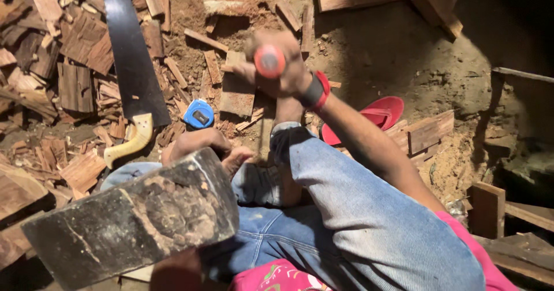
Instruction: The person sits on the floor and uses a hand saw to cut small wooden planks. They measure the wood with a tape measure, then use a chisel and hammer to shape the cut pieces. The person continues to saw and chisel multiple pieces of wood, creating smaller blocks.
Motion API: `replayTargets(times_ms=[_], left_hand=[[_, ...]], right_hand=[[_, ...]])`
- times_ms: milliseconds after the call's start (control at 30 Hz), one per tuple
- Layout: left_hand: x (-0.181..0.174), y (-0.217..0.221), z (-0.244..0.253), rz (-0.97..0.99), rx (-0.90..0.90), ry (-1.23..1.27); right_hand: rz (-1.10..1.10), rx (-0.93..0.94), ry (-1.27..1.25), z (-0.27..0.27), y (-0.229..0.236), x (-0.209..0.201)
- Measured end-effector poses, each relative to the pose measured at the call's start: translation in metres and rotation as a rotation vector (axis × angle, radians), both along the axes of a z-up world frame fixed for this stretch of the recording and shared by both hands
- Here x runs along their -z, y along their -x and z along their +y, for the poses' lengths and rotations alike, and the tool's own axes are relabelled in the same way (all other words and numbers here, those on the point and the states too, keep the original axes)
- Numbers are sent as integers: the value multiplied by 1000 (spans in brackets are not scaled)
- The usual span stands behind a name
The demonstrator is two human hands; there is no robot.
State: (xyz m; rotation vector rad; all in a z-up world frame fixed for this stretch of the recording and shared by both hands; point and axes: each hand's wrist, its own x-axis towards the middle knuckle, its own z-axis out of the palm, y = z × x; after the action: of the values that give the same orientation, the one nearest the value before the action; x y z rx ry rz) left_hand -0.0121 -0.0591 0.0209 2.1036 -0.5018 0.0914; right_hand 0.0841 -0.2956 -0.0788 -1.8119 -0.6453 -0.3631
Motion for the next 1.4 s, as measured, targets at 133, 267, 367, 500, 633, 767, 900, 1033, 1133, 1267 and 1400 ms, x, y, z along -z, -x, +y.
replayTargets(times_ms=[133, 267, 367, 500, 633, 767, 900, 1033, 1133, 1267, 1400], left_hand=[[-22, -37, -6, -11, 71, -246], [-41, -59, 2, 108, 171, -541], [-52, -58, 7, 158, 202, -624], [-52, -35, 11, 191, 171, -324], [-39, 0, 36, 306, -30, -122], [-5, 36, 69, 570, -185, -7], [32, 54, 89, 656, -315, -51], [55, 64, 97, 574, -326, 18], [59, 64, 95, 819, -426, 212], [53, 57, 91, 817, -461, 199], [45, 46, 94, 786, -453, 206]], right_hand=[[96, -56, -211, -23, 19, 43], [274, -12, -295, -34, 29, 77], [292, -20, -305, -20, 31, 74], [132, 33, -408, -3, 18, 42], [-176, -69, -335, 23, -55, 3], [-159, -315, -19, 78, -92, 2], [-20, -299, 158, 110, -96, 24], [38, -297, 205, 109, -100, 49], [-57, -294, 207, 111, -109, 59], [-17, -284, 271, 116, -109, 65], [56, -332, 312, 119, -106, 66]])
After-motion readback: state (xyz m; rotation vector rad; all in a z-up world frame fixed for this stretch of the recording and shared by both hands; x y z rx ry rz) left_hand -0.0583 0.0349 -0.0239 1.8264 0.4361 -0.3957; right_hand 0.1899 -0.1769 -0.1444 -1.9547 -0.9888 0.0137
